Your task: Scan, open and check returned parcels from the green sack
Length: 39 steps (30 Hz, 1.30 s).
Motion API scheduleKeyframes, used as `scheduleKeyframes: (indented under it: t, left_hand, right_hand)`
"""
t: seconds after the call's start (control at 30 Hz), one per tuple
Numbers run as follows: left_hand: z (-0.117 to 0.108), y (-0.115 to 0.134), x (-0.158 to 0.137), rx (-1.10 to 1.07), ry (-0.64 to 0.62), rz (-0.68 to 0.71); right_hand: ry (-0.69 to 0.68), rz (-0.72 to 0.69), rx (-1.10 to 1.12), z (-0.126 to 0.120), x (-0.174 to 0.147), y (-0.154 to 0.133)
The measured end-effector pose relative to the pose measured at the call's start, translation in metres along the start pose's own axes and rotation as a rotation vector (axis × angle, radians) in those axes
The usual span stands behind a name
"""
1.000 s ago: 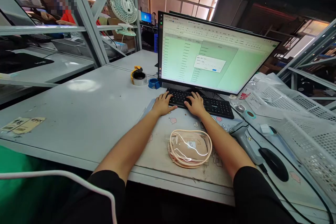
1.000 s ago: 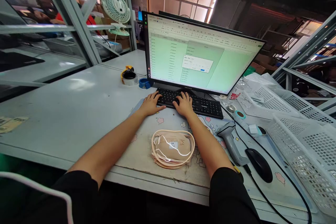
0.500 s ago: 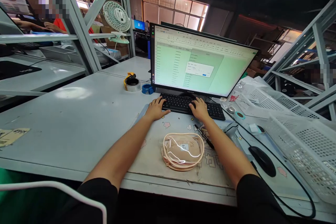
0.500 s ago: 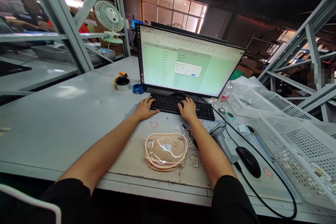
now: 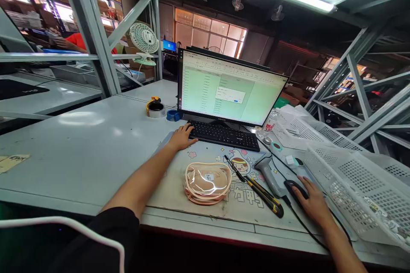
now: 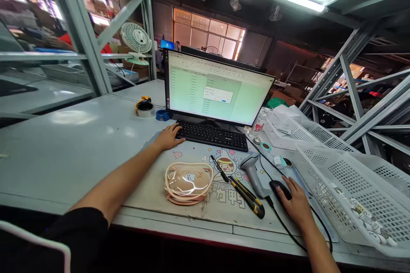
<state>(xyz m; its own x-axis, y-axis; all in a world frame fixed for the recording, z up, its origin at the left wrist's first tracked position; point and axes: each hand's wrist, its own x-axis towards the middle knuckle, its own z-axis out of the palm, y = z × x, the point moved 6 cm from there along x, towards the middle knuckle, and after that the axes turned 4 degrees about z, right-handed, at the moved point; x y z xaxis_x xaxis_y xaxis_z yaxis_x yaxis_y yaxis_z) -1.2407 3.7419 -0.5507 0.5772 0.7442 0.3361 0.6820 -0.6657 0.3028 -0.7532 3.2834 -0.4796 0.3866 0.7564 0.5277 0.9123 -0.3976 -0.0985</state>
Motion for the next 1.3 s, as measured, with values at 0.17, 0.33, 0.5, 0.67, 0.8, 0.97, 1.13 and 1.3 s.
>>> scheduleKeyframes:
  t: [0.17, 0.33, 0.5, 0.67, 0.8, 0.97, 1.13, 1.3]
  left_hand:
    - [-0.008, 0.012, -0.007, 0.046, -0.018, -0.045]
    - [-0.003, 0.019, -0.019, 0.019, 0.02, -0.137]
    - [0.003, 0.016, -0.025, -0.003, 0.045, -0.14]
    - [0.005, 0.014, -0.025, -0.011, 0.065, -0.113]
    - [0.005, 0.012, -0.027, -0.008, 0.062, -0.094]
    - [0.01, 0.011, -0.03, -0.003, 0.039, -0.097]
    - [0.016, 0.012, -0.031, -0.007, -0.011, -0.102]
    - [0.016, 0.012, -0.031, -0.003, -0.016, -0.111]
  right_hand:
    - [0.02, -0.042, 0.126, 0.013, -0.014, -0.017]
    - [0.003, -0.072, 0.136, 0.016, -0.019, -0.027]
    - [-0.009, -0.089, 0.155, 0.019, -0.023, -0.027]
    - [-0.003, -0.093, 0.164, 0.017, -0.024, -0.028]
    - [0.002, -0.105, 0.159, 0.015, -0.024, -0.031]
    - [0.013, -0.082, 0.138, 0.013, -0.024, -0.032]
    - [0.04, -0.101, 0.135, 0.012, -0.023, -0.033]
    - [0.032, -0.091, 0.125, 0.013, -0.023, -0.03]
